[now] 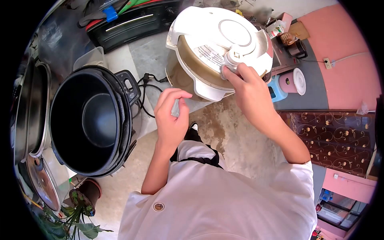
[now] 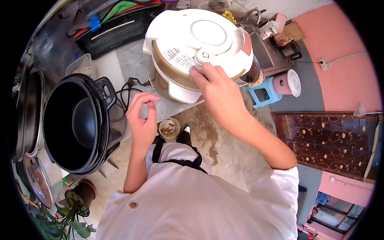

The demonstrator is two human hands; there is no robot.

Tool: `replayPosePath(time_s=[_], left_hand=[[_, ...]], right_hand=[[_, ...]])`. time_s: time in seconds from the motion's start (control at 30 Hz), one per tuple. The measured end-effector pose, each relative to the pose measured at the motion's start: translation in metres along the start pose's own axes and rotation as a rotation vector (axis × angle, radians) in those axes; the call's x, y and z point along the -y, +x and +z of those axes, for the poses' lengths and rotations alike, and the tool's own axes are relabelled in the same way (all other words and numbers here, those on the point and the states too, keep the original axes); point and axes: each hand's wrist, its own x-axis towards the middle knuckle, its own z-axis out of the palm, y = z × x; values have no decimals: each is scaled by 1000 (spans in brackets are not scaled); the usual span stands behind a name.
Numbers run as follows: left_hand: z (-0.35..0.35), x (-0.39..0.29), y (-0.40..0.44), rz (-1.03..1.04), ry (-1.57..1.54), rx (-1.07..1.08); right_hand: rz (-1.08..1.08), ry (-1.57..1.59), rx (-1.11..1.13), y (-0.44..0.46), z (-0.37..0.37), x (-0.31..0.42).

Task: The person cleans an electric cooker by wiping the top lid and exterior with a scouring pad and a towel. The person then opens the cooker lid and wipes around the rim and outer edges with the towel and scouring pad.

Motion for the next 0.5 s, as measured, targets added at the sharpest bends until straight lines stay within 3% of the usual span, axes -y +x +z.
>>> replayPosePath(time_s=[0.1, 0.17, 0.5], left_hand=[[-3, -1, -3, -14, -9, 3], [1, -2, -3, -20, -12, -10], [8, -7, 0, 2, -74, 159]], right_hand=[[163, 15, 15, -13, 1, 2], [224, -30, -93, -4, 8, 18], [301, 51, -128, 5, 11, 25]])
